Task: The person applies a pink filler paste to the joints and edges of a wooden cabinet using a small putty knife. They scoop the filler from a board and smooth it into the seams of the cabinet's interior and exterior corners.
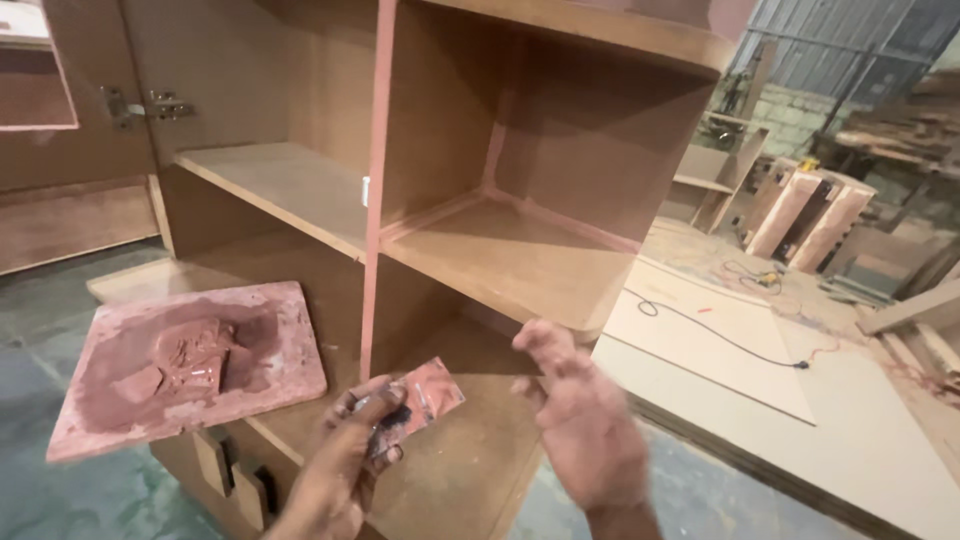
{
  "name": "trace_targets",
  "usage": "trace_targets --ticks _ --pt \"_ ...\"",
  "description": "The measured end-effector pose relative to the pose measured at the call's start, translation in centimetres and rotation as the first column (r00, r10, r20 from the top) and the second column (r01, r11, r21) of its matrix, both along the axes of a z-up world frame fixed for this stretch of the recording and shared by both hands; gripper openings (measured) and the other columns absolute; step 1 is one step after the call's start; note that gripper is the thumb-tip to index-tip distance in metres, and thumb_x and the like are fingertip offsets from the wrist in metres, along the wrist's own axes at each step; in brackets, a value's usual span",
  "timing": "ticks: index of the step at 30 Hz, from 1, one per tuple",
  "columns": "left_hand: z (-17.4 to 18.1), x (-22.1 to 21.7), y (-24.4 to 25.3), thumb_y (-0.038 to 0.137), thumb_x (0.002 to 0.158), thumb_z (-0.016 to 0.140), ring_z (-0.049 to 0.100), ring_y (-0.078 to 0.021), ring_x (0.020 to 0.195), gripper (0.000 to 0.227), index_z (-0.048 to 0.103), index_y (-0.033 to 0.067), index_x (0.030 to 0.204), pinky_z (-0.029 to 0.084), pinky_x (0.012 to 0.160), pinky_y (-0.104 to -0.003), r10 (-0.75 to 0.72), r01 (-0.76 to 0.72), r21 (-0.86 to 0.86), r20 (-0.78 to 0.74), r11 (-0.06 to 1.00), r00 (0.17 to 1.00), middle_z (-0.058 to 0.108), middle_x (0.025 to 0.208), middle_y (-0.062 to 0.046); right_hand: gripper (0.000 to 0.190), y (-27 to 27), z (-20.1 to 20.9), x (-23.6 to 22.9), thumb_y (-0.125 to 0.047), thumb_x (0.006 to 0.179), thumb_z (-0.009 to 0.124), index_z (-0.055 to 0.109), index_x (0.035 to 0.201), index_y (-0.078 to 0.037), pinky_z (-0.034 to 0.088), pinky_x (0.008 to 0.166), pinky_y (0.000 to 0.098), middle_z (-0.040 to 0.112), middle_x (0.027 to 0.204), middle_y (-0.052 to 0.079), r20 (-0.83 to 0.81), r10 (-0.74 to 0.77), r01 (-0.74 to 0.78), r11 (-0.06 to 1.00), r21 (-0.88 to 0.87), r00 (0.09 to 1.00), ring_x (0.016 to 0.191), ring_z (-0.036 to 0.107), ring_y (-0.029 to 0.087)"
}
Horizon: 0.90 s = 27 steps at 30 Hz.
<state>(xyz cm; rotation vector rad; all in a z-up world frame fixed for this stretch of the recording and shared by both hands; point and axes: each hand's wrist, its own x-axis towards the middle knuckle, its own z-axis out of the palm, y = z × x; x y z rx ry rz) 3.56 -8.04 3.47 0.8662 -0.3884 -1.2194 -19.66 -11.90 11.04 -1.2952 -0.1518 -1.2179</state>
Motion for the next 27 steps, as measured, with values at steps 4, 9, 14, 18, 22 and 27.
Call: trace_targets --ticks 4,9,14,18,22,27 --pt "1.4 1.5 -0.5 0.017 0.088 0.070 0.065 -0.0099 0.071 0.038 0.067 0.0067 0.124 0.049 0.052 -0.026 -0.004 0.006 -0.034 0.066 0.999 0.998 0.075 0.095 -0.004 0.056 -2.3 6.2 -0.6 -0.022 0.097 0.051 0.042 0.150 -0.005 0.040 0.113 0.0393 0.048 0.156 0.011 0.234 0.118 -0.180 0.947 0.265 0.965 0.143 0.047 0.026" --pt "2.5 1.9 -1.3 0.018 0.086 0.071 0.067 -0.0078 0.080 0.039 0.065 0.0086 0.124 0.052 0.057 -0.024 -0.049 0.049 0.017 0.016 0.999 0.999 0.075 0.100 -0.001 0.057 -12.0 13.4 1.6 -0.014 0.094 0.054 0.048 0.150 -0.005 0.045 0.109 0.0372 0.053 0.147 0.009 -0.028 0.012 -0.007 0.989 0.149 1.000 0.129 0.054 0.022" --pt "2.4 1.4 -2.8 0.018 0.085 0.072 0.068 -0.0067 0.084 0.041 0.066 0.0106 0.124 0.054 0.057 -0.024 -0.081 0.083 0.085 -0.024 0.993 0.996 0.073 0.101 0.000 0.058 -22.2 17.7 7.3 -0.006 0.086 0.056 0.056 0.144 -0.006 0.048 0.098 0.0372 0.059 0.136 0.005 -0.257 -0.231 0.268 0.956 0.121 0.938 0.110 0.057 0.017" --pt "2.6 1.7 -2.8 0.019 0.085 0.073 0.067 -0.0071 0.080 0.041 0.066 0.0076 0.124 0.054 0.056 -0.023 -0.124 0.126 0.083 -0.029 0.989 0.992 0.073 0.099 0.000 0.054 -28.0 17.9 10.2 -0.006 0.086 0.057 0.058 0.140 -0.006 0.047 0.096 0.0365 0.059 0.132 0.005 -0.325 -0.361 0.417 0.901 0.122 0.874 0.108 0.057 0.016" --pt "3.1 1.6 -4.0 0.019 0.085 0.075 0.066 -0.0076 0.073 0.043 0.066 0.0067 0.125 0.052 0.053 -0.023 -0.134 0.135 0.021 -0.053 0.991 0.990 0.071 0.093 -0.001 0.049 -31.6 18.6 11.9 -0.006 0.087 0.057 0.060 0.136 -0.006 0.046 0.094 0.0358 0.060 0.129 0.005 -0.307 -0.512 0.556 0.829 0.068 0.802 0.106 0.056 0.016" --pt "2.8 1.1 -4.2 0.016 0.084 0.074 0.066 -0.0078 0.068 0.042 0.068 0.0067 0.125 0.052 0.051 -0.023 -0.125 0.127 0.065 -0.039 0.990 0.991 0.071 0.088 0.000 0.044 -35.0 18.1 17.3 -0.007 0.088 0.058 0.062 0.132 -0.007 0.045 0.092 0.0349 0.061 0.124 0.004 -0.208 -0.664 0.690 0.719 0.087 0.718 0.103 0.055 0.016"
